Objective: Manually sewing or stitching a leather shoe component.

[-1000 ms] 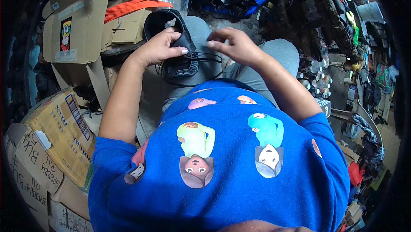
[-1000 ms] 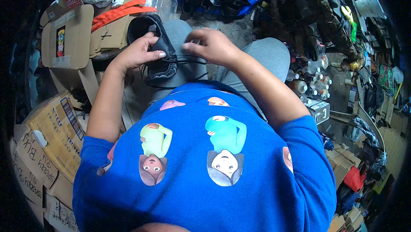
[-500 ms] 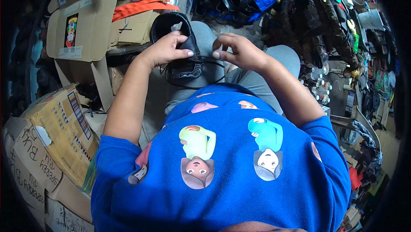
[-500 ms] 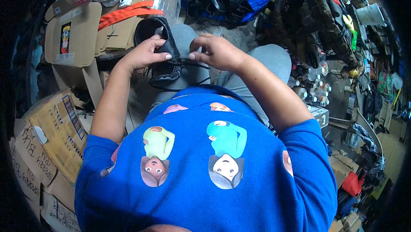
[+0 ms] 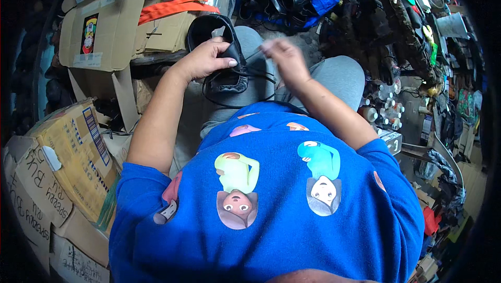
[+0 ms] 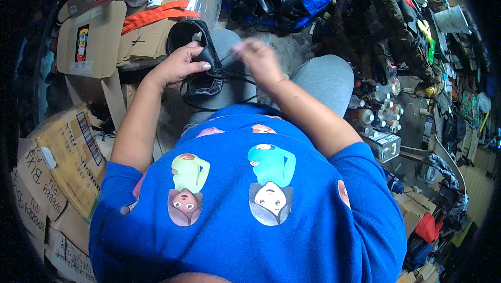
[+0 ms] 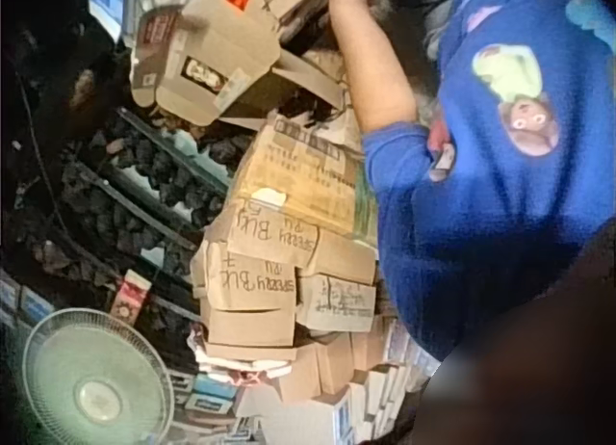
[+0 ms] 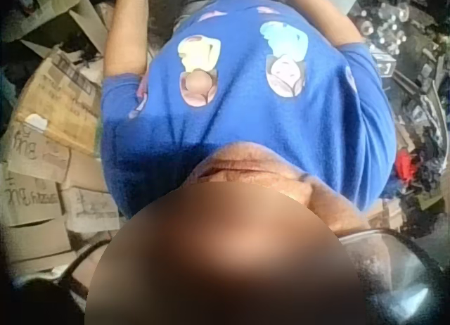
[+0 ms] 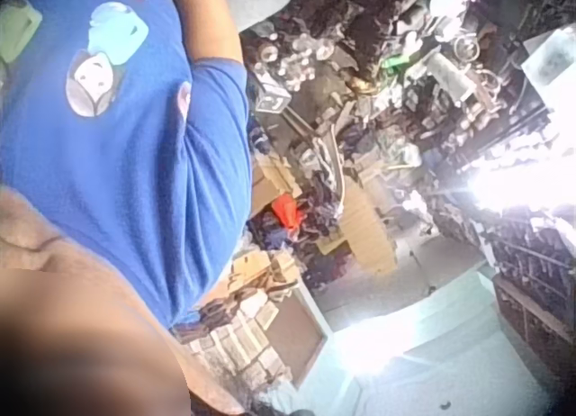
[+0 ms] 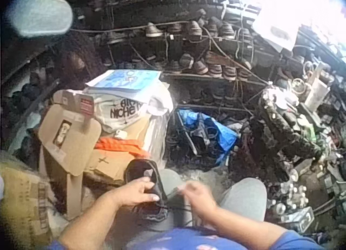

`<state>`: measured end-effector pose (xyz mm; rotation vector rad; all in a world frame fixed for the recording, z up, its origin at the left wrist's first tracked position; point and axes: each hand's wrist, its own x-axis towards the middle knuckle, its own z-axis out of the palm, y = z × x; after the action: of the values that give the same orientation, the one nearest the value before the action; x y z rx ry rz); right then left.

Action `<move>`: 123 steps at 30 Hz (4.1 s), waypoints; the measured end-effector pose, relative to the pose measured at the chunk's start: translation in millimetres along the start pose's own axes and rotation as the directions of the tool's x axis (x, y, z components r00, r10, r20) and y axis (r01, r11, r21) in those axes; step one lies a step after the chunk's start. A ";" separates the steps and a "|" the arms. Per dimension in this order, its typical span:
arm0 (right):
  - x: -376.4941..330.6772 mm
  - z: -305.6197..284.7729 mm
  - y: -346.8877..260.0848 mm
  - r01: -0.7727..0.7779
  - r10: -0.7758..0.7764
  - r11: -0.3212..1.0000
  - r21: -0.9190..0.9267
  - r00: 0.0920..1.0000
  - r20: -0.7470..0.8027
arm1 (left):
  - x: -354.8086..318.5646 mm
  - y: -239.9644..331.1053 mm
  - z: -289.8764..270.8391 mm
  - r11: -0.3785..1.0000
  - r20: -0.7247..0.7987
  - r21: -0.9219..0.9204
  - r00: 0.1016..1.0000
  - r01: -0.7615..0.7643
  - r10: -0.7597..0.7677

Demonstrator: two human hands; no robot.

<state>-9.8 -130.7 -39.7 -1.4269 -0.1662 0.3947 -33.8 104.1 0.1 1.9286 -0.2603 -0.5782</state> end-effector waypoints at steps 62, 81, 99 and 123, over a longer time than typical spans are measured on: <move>46.4 -45.9 -17.5 0.041 0.244 0.930 -0.365 0.673 0.698 | 38.6 44.9 -0.6 0.929 0.154 0.356 0.987 -0.099 0.046; 30.0 -45.0 -30.7 -0.213 0.361 0.922 -0.324 0.776 0.517 | 32.3 43.3 0.9 0.899 0.044 0.422 0.993 -0.115 0.106; 25.6 16.4 -17.6 0.528 -0.237 0.635 -0.564 0.828 0.508 | -37.8 37.8 28.1 0.758 -0.267 0.651 0.926 -0.029 0.265; 26.8 26.1 -29.8 0.316 0.138 0.660 -0.682 0.841 0.523 | -151.8 115.4 -76.4 0.618 -0.643 -0.325 0.647 -0.715 0.411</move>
<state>10.9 -99.6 -9.9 -2.0892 -0.9700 0.6890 -116.4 182.1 171.2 1.2241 -0.3198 0.3132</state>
